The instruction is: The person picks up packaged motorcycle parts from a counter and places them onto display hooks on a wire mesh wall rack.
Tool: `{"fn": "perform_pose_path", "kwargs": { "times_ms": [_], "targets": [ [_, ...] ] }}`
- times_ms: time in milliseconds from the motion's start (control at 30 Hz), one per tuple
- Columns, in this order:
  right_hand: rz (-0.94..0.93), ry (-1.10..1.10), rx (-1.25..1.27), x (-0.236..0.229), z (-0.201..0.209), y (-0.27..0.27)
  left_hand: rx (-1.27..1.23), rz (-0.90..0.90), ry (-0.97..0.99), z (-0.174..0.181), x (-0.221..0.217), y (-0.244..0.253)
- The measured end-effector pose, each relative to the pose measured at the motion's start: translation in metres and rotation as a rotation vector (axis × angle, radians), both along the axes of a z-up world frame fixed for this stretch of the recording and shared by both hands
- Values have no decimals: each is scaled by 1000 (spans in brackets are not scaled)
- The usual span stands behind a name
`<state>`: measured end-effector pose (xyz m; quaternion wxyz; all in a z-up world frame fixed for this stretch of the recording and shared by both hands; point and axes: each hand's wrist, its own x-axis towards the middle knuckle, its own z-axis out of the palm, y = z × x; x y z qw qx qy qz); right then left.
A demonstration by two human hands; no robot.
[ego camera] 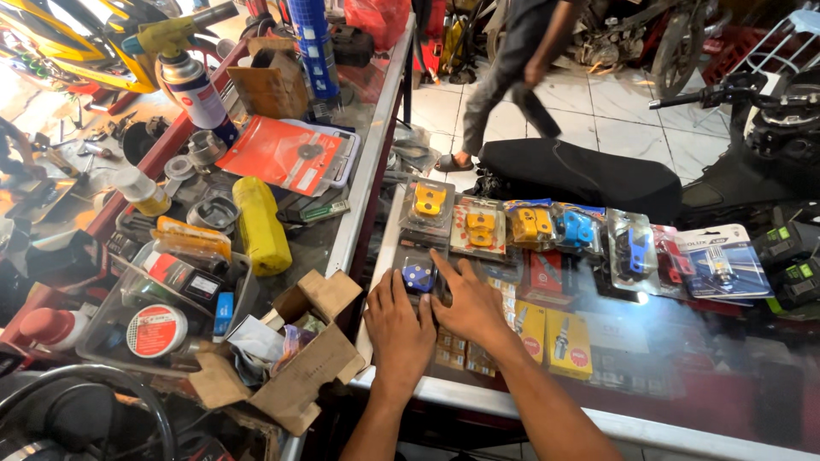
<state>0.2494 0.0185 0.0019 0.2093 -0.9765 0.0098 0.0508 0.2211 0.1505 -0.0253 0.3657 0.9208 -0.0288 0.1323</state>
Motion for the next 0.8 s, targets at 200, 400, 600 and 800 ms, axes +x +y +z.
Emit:
{"fn": "perform_pose_path", "kwargs": {
  "times_ms": [200, 400, 600, 800],
  "targets": [
    [-7, 6, 13, -3, 4, 0, -5, -6, 7, 2, -2, 1],
    [-16, 10, 1, -1, 3, 0, -11, 17, -24, -3, 0, 0],
    [47, -162, 156, -14, -12, -15, -15, 47, -146, -14, 0, -2],
    [141, -431, 560, -69, -19, -42, 51, 26, -426, -59, 7, 7]
  ]
}}
